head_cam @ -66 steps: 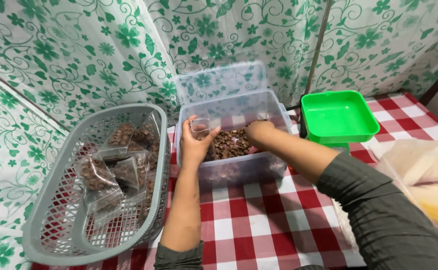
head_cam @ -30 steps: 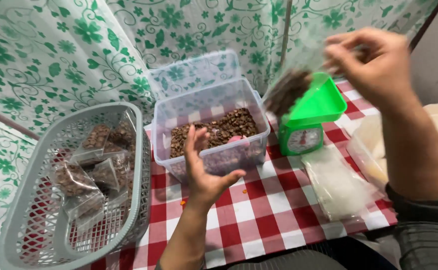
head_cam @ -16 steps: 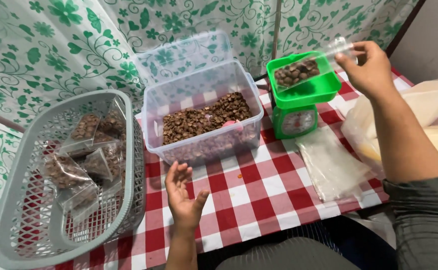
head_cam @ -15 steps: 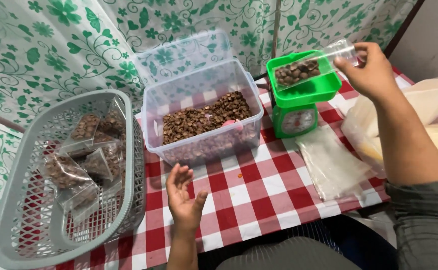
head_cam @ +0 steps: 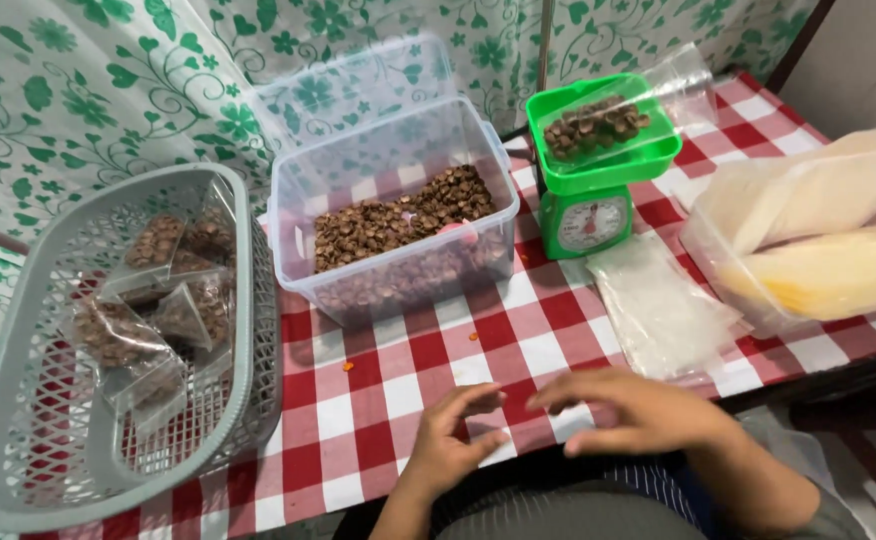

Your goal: Packaging small brown food items into plastic bags and weighing them on a scale.

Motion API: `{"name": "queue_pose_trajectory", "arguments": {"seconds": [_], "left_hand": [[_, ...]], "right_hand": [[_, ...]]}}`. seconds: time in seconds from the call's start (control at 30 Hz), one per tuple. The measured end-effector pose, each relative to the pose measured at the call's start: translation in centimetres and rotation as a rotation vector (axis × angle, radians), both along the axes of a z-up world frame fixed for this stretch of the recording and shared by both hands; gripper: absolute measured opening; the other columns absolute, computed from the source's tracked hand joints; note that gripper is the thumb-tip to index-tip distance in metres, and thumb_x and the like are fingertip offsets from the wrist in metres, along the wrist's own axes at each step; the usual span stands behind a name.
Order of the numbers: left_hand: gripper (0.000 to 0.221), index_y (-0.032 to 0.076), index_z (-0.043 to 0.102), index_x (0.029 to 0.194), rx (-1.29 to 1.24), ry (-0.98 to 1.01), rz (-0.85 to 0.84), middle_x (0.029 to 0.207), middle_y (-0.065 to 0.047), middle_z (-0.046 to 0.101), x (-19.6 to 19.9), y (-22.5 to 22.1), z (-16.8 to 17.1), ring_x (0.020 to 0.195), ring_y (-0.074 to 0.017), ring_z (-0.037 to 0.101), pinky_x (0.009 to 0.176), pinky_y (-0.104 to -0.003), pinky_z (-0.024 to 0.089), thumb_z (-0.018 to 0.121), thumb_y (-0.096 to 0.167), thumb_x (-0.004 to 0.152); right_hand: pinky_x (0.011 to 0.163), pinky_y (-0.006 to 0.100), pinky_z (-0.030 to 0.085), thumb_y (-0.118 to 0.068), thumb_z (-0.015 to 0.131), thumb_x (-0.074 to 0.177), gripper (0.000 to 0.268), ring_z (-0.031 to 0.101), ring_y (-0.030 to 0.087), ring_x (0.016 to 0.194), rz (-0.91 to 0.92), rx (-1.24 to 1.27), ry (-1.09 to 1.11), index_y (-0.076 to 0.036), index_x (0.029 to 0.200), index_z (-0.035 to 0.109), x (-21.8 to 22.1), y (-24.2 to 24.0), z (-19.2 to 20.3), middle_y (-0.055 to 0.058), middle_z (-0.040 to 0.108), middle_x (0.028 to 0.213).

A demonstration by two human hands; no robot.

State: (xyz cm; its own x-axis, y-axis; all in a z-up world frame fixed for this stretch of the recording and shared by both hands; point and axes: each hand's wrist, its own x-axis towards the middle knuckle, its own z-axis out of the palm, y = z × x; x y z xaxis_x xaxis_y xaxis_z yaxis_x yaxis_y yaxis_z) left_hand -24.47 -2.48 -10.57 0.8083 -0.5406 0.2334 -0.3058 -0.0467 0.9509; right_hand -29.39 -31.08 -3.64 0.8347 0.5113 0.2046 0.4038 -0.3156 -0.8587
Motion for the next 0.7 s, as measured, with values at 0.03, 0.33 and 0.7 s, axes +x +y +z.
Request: {"name": "queue_pose_trajectory", "arguments": {"seconds": [0.03, 0.33, 0.7], "left_hand": [[0.054, 0.009, 0.064, 0.132, 0.057, -0.056, -0.096, 0.125, -0.013, 0.068, -0.3, -0.3, 0.5, 0.114, -0.0232, 0.07, 0.098, -0.036, 0.062, 0.081, 0.031, 0.086], [0.033, -0.001, 0.056, 0.127, 0.475, -0.621, -0.361, 0.102, -0.019, 0.066, -1.5, -2.1, 1.1, 0.087, -0.041, 0.066, 0.065, -0.052, 0.053, 0.056, 0.007, 0.095], [0.041, 0.009, 0.054, 0.078, 0.392, -1.279, -0.145, 0.065, -0.004, 0.052, 0.1, -1.6, 2.2, 0.049, -0.0223, 0.049, 0.044, -0.036, 0.035, 0.047, 0.036, 0.109]], "right_hand": [[0.095, 0.038, 0.055, -0.043, 0.069, 0.094, 0.051, 0.074, 0.023, 0.111, 0.149, -0.067, 0.026, -0.011, 0.133, 0.062, 0.0, 1.0, -0.5, 0.009, 0.073, 0.127], [0.086, 0.047, 0.053, -0.042, 0.075, 0.09, 0.058, 0.066, 0.038, 0.103, 0.395, -0.784, 0.322, -0.005, 0.128, 0.053, 0.1, 5.9, -1.4, 0.017, 0.067, 0.119], [0.057, 0.056, 0.049, -0.033, 0.072, 0.091, 0.033, 0.064, 0.039, 0.07, 0.347, -0.744, -0.316, -0.011, 0.11, 0.056, -0.1, 5.2, -4.7, 0.016, 0.064, 0.096]]}}
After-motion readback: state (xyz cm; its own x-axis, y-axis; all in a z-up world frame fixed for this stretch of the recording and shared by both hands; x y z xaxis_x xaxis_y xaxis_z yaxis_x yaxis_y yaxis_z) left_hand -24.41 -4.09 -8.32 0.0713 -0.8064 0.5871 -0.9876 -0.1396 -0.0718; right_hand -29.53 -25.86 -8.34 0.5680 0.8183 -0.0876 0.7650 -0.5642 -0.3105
